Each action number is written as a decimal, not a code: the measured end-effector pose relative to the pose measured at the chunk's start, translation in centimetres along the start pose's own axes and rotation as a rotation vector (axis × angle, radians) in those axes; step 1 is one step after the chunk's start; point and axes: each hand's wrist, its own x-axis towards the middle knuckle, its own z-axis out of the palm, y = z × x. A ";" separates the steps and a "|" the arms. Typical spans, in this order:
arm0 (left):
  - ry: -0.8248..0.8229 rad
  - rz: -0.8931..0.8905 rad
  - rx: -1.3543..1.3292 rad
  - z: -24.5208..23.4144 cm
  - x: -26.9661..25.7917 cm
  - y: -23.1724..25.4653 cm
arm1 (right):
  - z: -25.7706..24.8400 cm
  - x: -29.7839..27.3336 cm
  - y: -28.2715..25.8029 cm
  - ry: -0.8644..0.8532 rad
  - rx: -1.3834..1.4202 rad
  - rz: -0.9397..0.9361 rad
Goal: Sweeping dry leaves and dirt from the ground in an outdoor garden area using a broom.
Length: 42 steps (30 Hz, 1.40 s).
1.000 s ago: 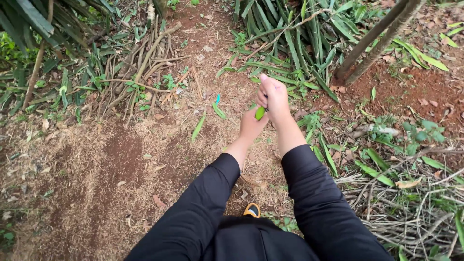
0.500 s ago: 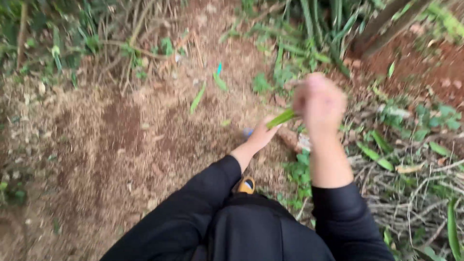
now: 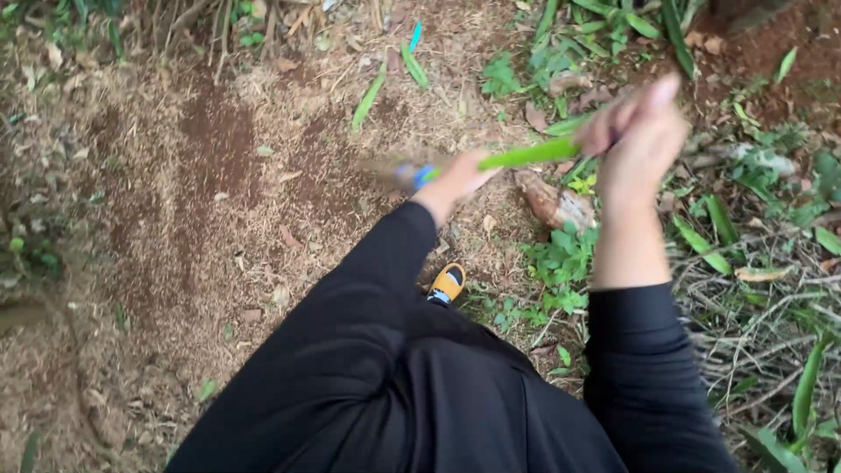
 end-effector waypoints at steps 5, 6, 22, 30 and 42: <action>0.029 0.014 0.202 -1.8 -1.9 -4.1 | 1.4 -0.4 -1.6 0.014 0.228 0.186; 0.029 0.013 0.205 -1.7 -1.6 -2.6 | 0.4 0.3 -2.9 0.016 0.230 0.186; 0.009 0.424 0.053 1.7 8.8 -2.2 | 2.2 -0.1 0.9 -0.530 0.186 -0.100; -0.171 0.362 0.292 -1.4 4.5 3.4 | -5.8 2.0 -2.2 -0.455 0.002 -0.096; 0.227 0.495 0.052 -4.8 9.0 -11.9 | 7.9 -0.5 4.3 -0.506 0.333 0.084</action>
